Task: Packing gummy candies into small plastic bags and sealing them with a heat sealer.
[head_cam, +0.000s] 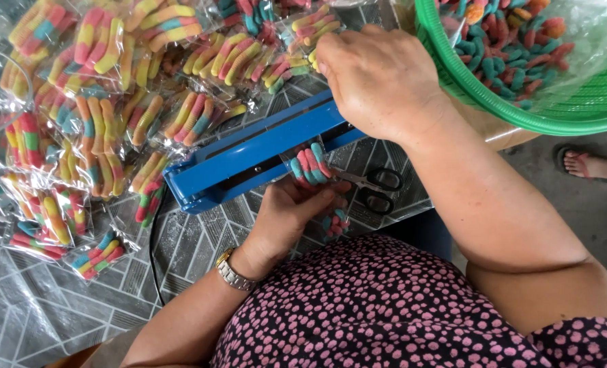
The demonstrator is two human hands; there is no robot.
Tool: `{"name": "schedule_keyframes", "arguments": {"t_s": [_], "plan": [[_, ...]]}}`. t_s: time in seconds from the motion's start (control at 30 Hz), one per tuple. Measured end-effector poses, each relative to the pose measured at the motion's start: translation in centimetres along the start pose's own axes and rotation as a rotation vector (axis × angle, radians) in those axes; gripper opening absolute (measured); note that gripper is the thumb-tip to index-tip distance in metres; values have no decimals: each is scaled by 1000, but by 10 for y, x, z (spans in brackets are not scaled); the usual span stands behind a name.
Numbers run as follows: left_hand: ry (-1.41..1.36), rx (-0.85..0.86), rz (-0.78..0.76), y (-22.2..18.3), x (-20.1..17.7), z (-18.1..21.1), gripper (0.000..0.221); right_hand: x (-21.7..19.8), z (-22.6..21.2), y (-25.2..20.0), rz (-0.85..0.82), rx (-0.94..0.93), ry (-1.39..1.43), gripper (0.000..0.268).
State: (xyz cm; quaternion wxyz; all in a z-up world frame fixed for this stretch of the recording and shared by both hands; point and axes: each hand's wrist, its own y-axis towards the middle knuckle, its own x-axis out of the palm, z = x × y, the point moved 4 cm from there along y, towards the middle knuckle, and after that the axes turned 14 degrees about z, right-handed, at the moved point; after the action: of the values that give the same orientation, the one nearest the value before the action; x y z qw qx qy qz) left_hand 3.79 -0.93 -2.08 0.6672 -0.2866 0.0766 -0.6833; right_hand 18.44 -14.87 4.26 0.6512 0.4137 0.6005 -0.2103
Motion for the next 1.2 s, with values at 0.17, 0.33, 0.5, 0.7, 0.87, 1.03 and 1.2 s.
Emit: {"name": "schedule_keyframes", "arguments": {"t_s": [0.17,0.33,0.5,0.7,0.87,1.03,1.2], "plan": [[6,-28,47,1,1,1,27,-8,-4,0,73,-8,8,20],[25,-11,39,1,-1,-3,28,-46,-15,-11,572,-181,-44,20],[20,-71,57,0,1,-1,30,-93,-36,-38,758,-201,267,21],[41,-24,21,1,-1,-4,30,-81,-56,-91,700,-276,498,17],[110,-11,131,5,-5,-12,26,-29,-62,-95,466,-236,55,40],[103,52,145,9,-9,-22,22,2,-68,-91,287,-143,-262,46],[187,64,146,11,-15,-26,29,2,-88,-84,322,-162,-333,40]]}}
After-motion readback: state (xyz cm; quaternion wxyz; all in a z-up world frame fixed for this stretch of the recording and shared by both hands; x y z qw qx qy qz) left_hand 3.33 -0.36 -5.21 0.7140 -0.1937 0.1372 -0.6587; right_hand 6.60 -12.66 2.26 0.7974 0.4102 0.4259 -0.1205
